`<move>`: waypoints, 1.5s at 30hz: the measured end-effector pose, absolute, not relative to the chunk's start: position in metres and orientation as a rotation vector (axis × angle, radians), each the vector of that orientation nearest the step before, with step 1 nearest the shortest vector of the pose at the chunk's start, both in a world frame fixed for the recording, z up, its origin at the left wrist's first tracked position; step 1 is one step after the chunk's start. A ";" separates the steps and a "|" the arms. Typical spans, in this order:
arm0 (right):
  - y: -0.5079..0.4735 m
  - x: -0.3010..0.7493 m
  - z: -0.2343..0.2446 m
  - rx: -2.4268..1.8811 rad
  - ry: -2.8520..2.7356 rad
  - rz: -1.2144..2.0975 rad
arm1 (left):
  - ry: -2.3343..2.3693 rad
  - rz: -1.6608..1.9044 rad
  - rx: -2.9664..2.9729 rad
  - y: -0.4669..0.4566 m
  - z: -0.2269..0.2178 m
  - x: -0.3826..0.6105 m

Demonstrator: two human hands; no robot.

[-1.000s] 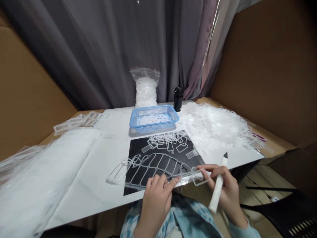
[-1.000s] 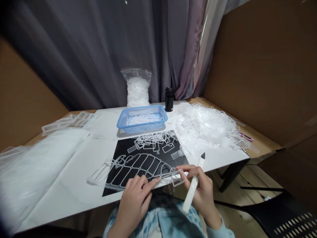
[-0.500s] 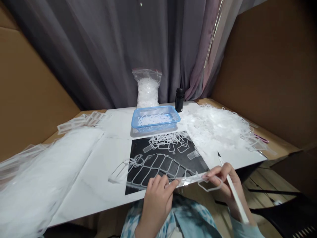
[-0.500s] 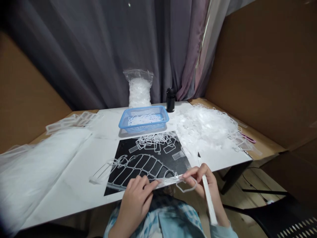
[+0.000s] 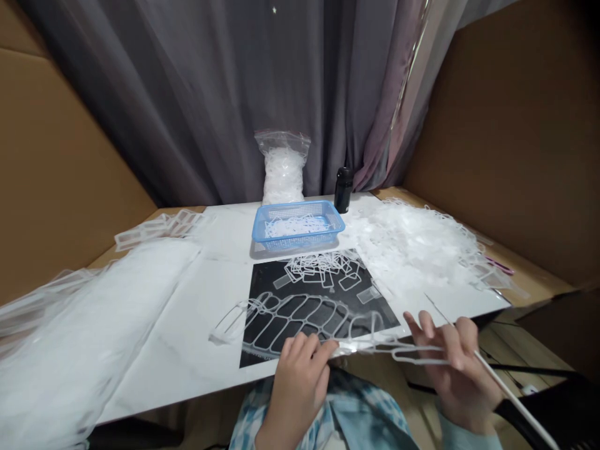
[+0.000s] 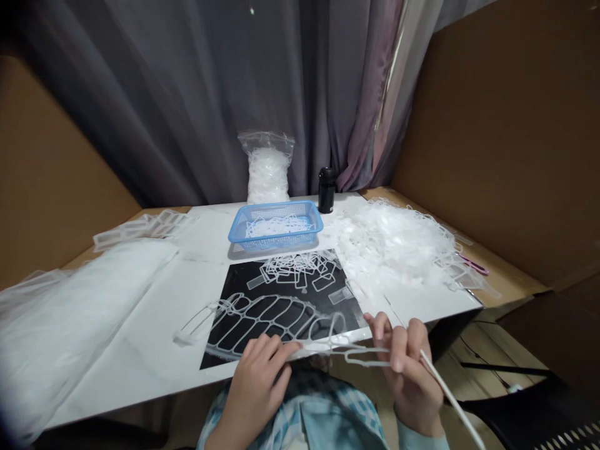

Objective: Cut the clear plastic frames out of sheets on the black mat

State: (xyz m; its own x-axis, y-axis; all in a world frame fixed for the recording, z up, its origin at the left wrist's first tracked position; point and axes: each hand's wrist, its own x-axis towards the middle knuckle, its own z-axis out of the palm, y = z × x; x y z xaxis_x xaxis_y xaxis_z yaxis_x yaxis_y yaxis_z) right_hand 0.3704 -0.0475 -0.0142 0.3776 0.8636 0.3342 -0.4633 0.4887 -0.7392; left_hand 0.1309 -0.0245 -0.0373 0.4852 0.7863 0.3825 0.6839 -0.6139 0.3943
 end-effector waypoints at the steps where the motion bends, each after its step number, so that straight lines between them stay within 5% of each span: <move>1: -0.048 0.372 -0.013 -0.590 -0.746 0.898 | 1.268 0.817 2.524 -0.025 -0.038 0.131; 14: -0.051 0.405 0.024 -0.520 -0.394 0.586 | 1.329 0.878 2.425 -0.025 -0.037 0.129; 20: -0.032 0.380 0.006 -1.169 -1.128 0.618 | 1.194 0.891 2.283 -0.029 -0.024 0.122; 25: -0.002 0.343 -0.005 -1.207 -1.625 0.782 | 1.382 1.228 1.853 -0.024 -0.007 0.088; 30: 0.004 0.329 -0.007 -1.277 -1.757 0.528 | 1.779 1.549 1.578 0.003 -0.004 0.030; 36: -0.004 0.317 0.001 -1.196 -1.708 0.470 | 2.099 1.030 2.004 0.018 -0.024 0.009; 45: -0.034 0.276 0.019 -0.967 -2.030 0.777 | 1.247 1.012 1.966 -0.022 0.014 0.055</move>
